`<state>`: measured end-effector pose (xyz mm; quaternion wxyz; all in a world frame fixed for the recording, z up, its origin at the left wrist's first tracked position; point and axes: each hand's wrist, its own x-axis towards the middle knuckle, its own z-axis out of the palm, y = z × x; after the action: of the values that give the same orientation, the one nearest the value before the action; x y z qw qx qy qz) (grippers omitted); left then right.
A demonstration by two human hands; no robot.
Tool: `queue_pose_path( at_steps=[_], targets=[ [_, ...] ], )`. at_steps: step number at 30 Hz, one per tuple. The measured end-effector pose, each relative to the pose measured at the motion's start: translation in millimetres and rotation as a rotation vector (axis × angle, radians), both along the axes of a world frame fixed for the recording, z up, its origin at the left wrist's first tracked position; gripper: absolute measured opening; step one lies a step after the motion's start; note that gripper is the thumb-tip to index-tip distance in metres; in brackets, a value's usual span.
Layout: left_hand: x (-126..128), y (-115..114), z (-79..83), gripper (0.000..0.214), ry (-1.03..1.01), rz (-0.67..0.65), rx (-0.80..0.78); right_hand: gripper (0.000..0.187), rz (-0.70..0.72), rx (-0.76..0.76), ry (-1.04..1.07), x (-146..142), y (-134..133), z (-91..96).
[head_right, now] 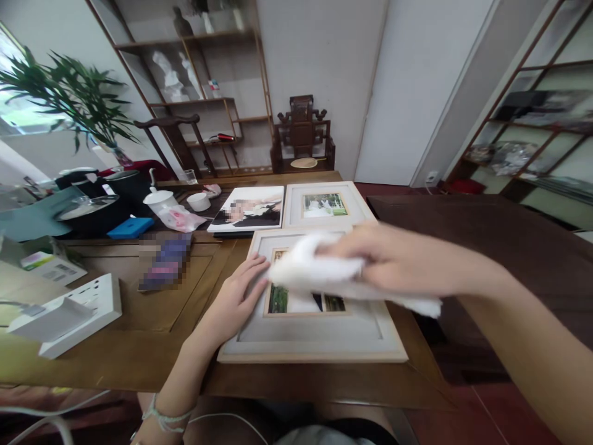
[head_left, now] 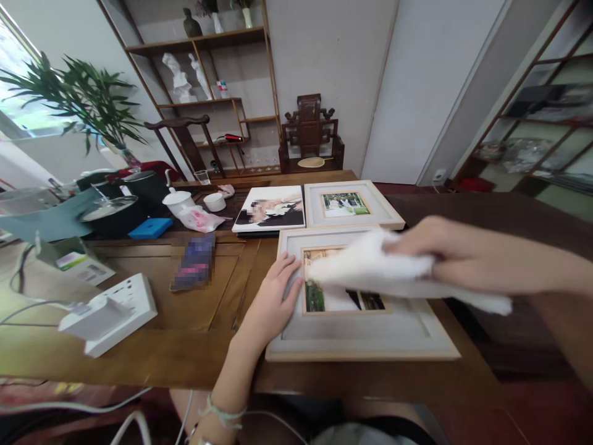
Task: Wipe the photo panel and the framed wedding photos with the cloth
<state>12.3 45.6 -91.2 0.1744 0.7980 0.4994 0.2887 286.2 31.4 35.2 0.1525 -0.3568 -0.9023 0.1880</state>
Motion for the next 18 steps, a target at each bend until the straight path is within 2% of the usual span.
queue_pose_path(
  at_steps=[2, 4, 6, 7, 9, 12, 15, 18],
  targets=[
    [0.1, 0.1, 0.4, 0.037, -0.003, -0.004, 0.0, 0.025, -0.133, 0.185, 0.18, 2.5, 17.1, 4.0],
    [0.4, -0.1, 0.9, 0.036, -0.013, -0.008, 0.005, 0.03, -0.266, 0.458, 0.285, -8.5, 35.2, -2.0],
    [0.8, -0.4, 1.7, 0.036, -0.033, -0.002, 0.013, 0.044, -0.247, 0.645, 0.229, -29.1, 52.5, -16.8],
    [1.0, -0.5, 2.3, 0.036, -0.048, 0.01, 0.024, 0.05, -0.185, 0.665, 0.14, -40.8, 60.1, -26.3],
    [1.5, -0.8, 3.7, 0.035, -0.082, 0.049, 0.061, 0.052, -0.041, 0.641, -0.052, -62.1, 71.4, -46.8],
    [1.9, -0.7, 4.8, 0.029, -0.118, 0.102, 0.129, 0.055, 0.138, 0.483, -0.27, -77.7, 75.8, -72.4],
    [1.7, -0.3, 3.3, 0.029, -0.124, 0.143, 0.147, 0.055, 0.16, 0.378, -0.328, -67.7, 68.2, -82.6],
    [1.2, -0.3, 0.5, 0.034, -0.159, 0.227, 0.105, 0.055, 0.095, 0.281, -0.365, -38.6, 55.1, -76.2]
  ],
)
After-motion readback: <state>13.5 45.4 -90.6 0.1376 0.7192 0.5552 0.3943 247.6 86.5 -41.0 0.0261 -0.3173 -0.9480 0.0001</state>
